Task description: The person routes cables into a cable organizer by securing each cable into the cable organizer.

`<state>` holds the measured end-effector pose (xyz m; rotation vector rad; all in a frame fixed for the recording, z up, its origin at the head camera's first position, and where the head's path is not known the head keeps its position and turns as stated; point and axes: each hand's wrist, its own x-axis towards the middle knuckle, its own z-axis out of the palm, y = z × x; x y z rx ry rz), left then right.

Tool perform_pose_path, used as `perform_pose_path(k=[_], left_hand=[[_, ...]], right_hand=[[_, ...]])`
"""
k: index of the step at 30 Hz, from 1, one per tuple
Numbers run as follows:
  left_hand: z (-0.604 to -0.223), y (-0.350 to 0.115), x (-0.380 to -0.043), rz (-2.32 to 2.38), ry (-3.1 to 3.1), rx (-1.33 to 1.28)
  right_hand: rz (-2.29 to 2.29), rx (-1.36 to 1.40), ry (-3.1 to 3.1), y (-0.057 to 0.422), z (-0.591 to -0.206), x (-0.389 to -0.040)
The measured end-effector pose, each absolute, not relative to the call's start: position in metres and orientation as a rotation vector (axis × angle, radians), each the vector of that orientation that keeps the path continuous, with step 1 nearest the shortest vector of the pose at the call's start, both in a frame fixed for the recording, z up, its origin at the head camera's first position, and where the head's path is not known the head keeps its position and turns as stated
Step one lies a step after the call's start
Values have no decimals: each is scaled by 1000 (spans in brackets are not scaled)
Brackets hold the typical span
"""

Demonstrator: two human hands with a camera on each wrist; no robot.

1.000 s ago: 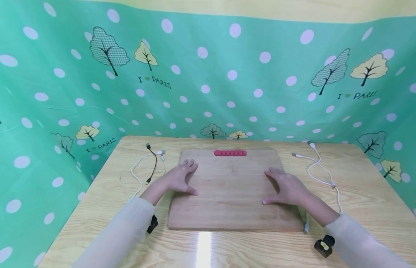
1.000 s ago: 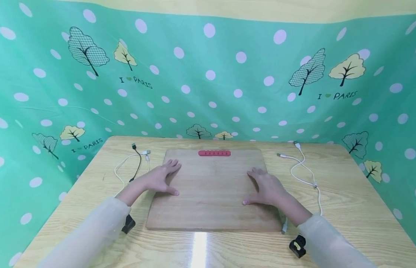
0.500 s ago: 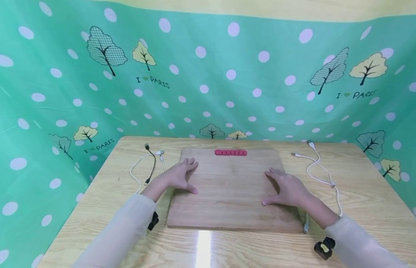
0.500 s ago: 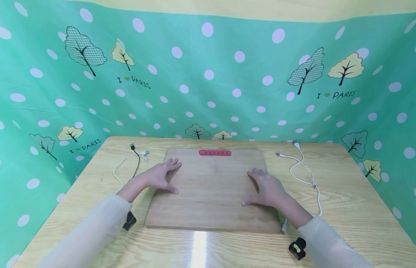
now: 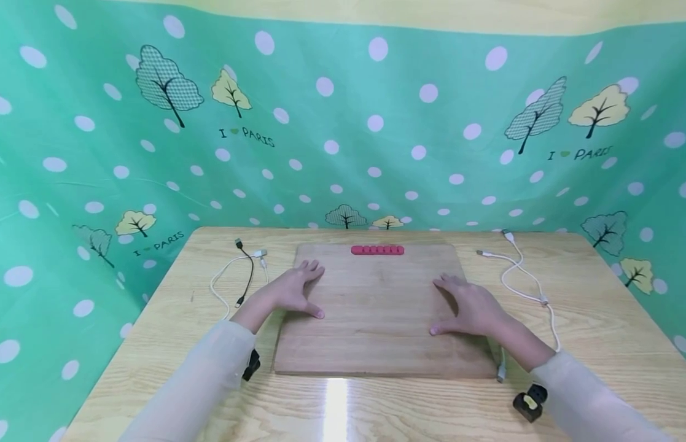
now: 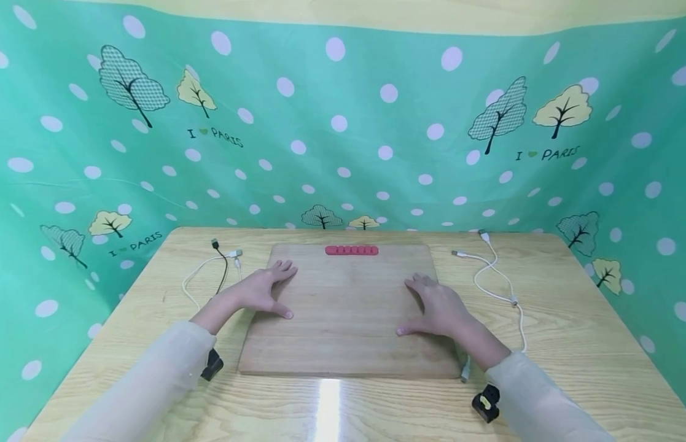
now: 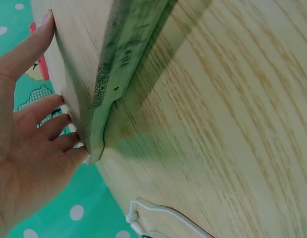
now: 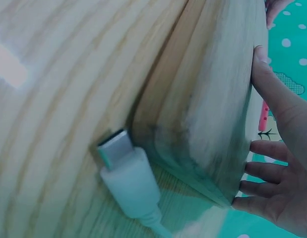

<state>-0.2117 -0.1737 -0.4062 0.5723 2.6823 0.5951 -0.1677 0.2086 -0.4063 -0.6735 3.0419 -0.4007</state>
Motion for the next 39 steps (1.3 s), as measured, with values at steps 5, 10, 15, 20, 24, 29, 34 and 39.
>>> perform_pose_path(k=[5, 10, 15, 20, 24, 29, 34, 39], left_hand=[[-408, -174, -213, 597, 2684, 592], [-409, -174, -212, 609, 2685, 601], [-409, -174, -211, 607, 2689, 607], [-406, -174, -211, 586, 2695, 611], [-404, -174, -210, 578, 2693, 605], [-403, -174, -209, 583, 2687, 600], [-404, -177, -207, 607, 2693, 598], [-406, -176, -209, 611, 2684, 612]], right_hand=[[-387, -663, 3045, 209, -405, -168], [-395, -655, 3036, 210, -406, -168], [-396, -647, 3035, 210, -406, -168], [-386, -660, 3040, 209, -405, -169], [-364, -681, 3050, 209, -405, -170], [-359, -675, 3050, 209, -405, -169], [-363, -682, 3061, 208, -406, -168], [-354, -683, 3064, 207, -405, -167]])
